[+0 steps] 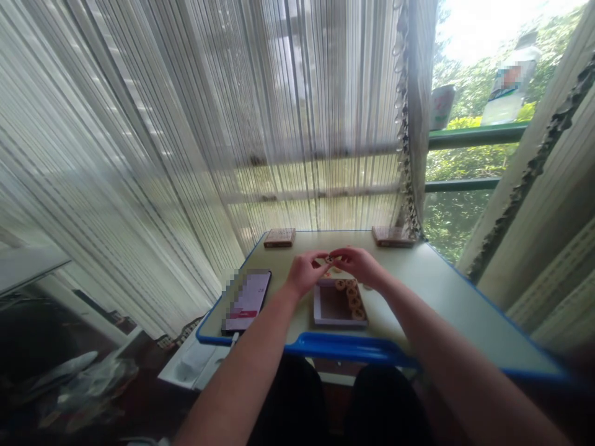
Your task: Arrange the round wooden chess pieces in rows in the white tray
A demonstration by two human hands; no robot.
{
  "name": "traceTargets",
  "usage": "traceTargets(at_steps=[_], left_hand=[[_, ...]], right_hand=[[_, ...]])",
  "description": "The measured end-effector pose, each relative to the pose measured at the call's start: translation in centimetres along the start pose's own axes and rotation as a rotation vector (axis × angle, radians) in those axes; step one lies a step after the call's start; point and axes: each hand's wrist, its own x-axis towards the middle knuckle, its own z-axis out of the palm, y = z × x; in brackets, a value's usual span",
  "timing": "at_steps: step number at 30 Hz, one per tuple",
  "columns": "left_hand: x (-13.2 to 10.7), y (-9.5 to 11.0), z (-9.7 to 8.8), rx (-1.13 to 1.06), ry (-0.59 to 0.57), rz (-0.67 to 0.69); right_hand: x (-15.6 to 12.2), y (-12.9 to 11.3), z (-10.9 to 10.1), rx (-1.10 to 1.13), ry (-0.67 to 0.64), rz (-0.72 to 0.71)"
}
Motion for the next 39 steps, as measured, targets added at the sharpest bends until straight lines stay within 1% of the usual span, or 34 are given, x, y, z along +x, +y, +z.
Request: traceTargets(at_steps=[2,4,6,8,11,14,17,19,21,24,28,31,35,39], left_hand=[[-1.0,0.0,-0.5,-0.032,-0.045,0.004],[-1.9,-0.1,-0.9,-0.046,-0.09,0.019],[-2.7,-0.4,-1.1,-0.005,-0.128,0.02],[-3.1,-0.7,-1.1,0.042,-0.16,-0.007],[-3.2,-0.9,-0.9,0.131,-0.187,-0.023],[-2.9,-0.9,-0.9,0.219,-0.251,-0.014],[-2.5,-0.9,-0.8,0.282,-0.318,-0.002],[-2.2,-0.9,-0.6,0.32,-0.362,-0.009],[-2.0,-0.9,-0.5,0.346,-0.406,-0.032],[-1.9,-0.7,-0.5,0.353,-0.441,-0.057],[-2.1,-0.3,-0.6,0.35,-0.443,-0.074],[-2.2,0.0,-0.6,0.349,-0.425,-0.066],[-2.4,-0.1,-0.5,0.317,-0.446,-0.037],[-2.6,-0.2,-0.5,0.286,-0.446,-0.035]], right_hand=[[-1.1,-0.6,-0.1,-0.084,-0.002,-0.055],[-2.5,-0.9,-0.2,-0.091,0.063,-0.066],[-3.9,-0.9,-0.1,-0.039,0.154,-0.025],[-5.0,-0.4,0.2,-0.024,0.218,0.015],[-5.8,0.6,0.7,-0.13,0.283,0.072],[-5.9,1.2,1.2,-0.249,0.26,0.133],[-5.9,1.2,1.3,-0.368,0.22,0.133],[-6.0,1.0,1.2,-0.424,0.233,0.128],[-6.3,0.9,1.0,-0.471,0.275,0.162],[-6.6,0.6,0.7,-0.541,0.31,0.235],[-6.7,0.5,0.5,-0.624,0.263,0.307],[-6.8,0.3,0.4,-0.632,0.223,0.392],[-7.0,-0.2,0.1,-0.55,0.18,0.523],[-7.2,-0.5,-0.3,-0.515,0.19,0.562]])
